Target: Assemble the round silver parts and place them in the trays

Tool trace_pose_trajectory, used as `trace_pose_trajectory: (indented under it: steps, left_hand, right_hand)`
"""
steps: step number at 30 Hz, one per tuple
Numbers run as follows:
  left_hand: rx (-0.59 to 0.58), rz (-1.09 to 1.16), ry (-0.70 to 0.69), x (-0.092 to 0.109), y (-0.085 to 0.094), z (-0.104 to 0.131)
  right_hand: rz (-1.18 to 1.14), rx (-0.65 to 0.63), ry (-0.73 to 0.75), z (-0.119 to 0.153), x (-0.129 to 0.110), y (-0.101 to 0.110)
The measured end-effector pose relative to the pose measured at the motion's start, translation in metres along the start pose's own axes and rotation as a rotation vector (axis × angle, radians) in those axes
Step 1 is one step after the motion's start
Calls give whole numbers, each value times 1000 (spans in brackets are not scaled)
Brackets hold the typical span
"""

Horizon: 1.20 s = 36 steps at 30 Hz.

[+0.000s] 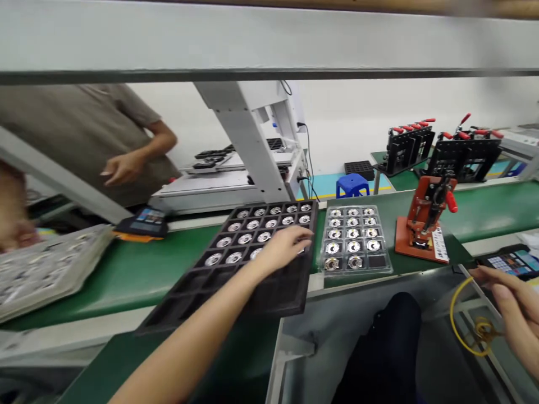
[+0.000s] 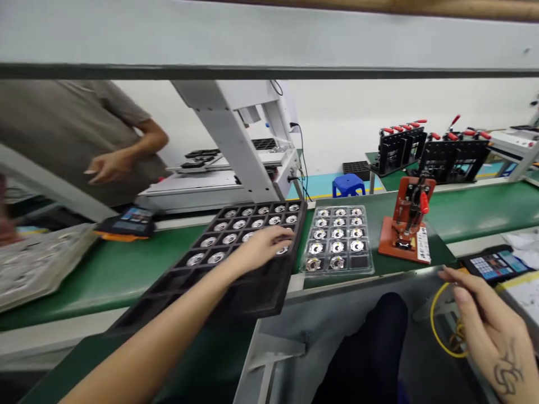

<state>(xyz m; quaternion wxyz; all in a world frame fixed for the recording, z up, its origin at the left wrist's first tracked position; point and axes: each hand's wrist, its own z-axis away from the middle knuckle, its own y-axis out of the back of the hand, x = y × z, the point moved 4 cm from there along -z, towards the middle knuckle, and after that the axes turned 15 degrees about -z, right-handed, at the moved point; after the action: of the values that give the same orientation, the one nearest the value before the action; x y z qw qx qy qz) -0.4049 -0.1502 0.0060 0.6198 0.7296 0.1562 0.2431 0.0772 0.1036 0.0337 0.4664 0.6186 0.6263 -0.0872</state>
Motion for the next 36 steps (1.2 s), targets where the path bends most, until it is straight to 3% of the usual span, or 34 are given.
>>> trace_pose_trajectory:
  steps: [3,5,8,12,14,17,21,23,25,31,36]
  left_hand:
    - [-161,59,-377,92,-30,-25]
    - [-258,49,-490,126,-44,-36]
    - [-344,32,-538,142,-48,-46]
    - [-364,30,-589,157,-28,-48]
    - [-329,72,-618,181,-12,-45]
    - [-205,211,-697,238,9,-36]
    - [123,420,-1090,325,25,-11]
    - [312,462,-1310,358,28,2]
    - [419,482,-1431,383,29,8]
    - [380,602,-1508,430,25,10]
    - [387,595,-1623,463,11,18]
  right_hand:
    - [-52,-103,-51,11,-12,-3]
    - [-46,-96,-73,22,-8,4]
    - [-16,-63,-156,49,7,21]
    - [4,-28,-200,80,23,43]
    - [-39,-21,-235,85,23,46]
    - [-225,-22,-297,78,11,36]
    - [-478,-47,-306,50,-16,18]
    - [-533,-87,-285,38,-27,19]
    - [-550,-109,-257,33,-35,28]
    - [-421,17,-249,41,-41,67]
    - [-311,140,-235,53,-33,90]
